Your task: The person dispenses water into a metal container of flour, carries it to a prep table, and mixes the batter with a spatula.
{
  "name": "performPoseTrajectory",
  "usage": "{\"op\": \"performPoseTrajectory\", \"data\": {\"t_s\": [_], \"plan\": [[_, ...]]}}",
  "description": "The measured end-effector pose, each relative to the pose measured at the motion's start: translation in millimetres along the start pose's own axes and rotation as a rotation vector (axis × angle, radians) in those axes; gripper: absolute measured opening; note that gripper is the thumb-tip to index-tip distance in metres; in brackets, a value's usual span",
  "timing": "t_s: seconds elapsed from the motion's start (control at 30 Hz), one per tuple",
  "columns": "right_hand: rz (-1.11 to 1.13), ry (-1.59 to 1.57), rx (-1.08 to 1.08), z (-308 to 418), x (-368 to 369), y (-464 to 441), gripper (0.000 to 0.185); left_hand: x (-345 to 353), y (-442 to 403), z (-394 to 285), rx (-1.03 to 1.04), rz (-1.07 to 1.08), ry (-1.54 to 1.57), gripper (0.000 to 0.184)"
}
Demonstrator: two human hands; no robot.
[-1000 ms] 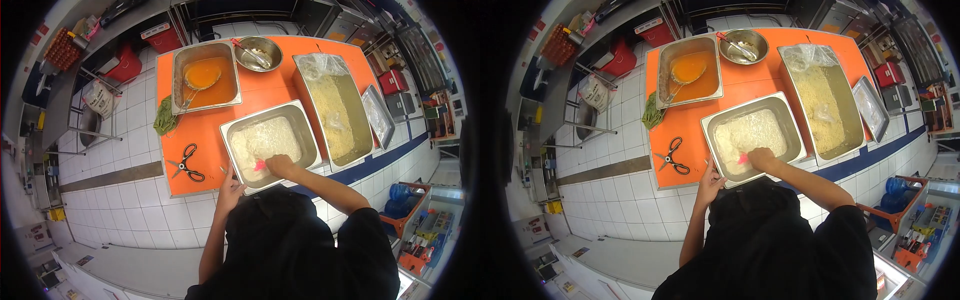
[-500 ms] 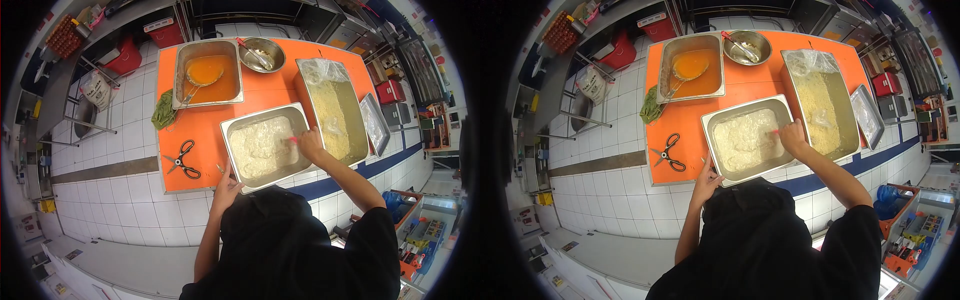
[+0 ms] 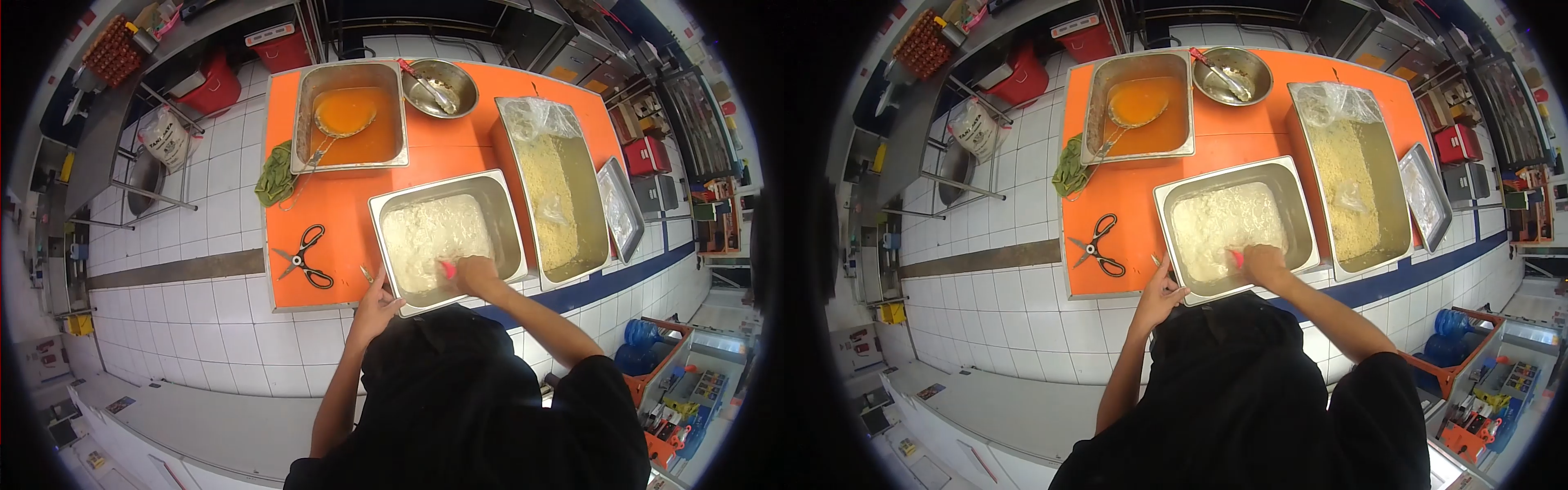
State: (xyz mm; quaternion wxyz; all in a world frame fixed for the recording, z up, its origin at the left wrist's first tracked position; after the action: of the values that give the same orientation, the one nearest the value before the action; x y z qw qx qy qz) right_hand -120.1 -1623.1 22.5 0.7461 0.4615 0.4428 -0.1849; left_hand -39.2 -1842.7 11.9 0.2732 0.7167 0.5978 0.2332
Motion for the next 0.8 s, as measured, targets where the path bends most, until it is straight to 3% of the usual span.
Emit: {"op": "performPoseTrajectory", "data": {"t_s": [0.23, 0.43, 0.5, 0.57, 0.67, 0.8], "plan": [[0.005, -0.213, 0.074, 17, 39, -29, 0.037, 1, -1, -2, -0.008, 0.016, 0.039, 0.092], [-0.146, -0.758, 0.03, -17, 35, -31, 0.028, -1, -1, -4, 0.01, 0.014, 0.012, 0.092], [-0.371, -0.444, 0.182, -28, -14, -7, 0.023, 1, 1, -10, 0.008, 0.02, 0.029, 0.092], [-0.554, -0.095, 0.121, -28, -53, 5, 0.025, 0, 1, -6, 0.006, 0.019, 0.01, 0.09], [-0.561, 0.093, 0.269, -67, -52, 7, 0.026, 0, -1, 1, 0.017, 0.003, 0.019, 0.089], [-0.439, 0.084, 0.253, -94, -34, 6, 0.03, 1, 5, -14, 0.038, 0.008, 0.006, 0.088]]}}
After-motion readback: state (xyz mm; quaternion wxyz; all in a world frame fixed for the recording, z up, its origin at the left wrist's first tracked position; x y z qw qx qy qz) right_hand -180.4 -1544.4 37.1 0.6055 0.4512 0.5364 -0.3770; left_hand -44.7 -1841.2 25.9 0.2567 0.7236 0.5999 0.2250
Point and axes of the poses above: each hand's wrist, its own y-axis away from the middle knuckle, its own x-axis out of the palm, z = x × y, the point moved 8 cm from there along -y, towards the middle knuckle, and after that the axes turned 14 degrees about -x, right-handed, at the moved point
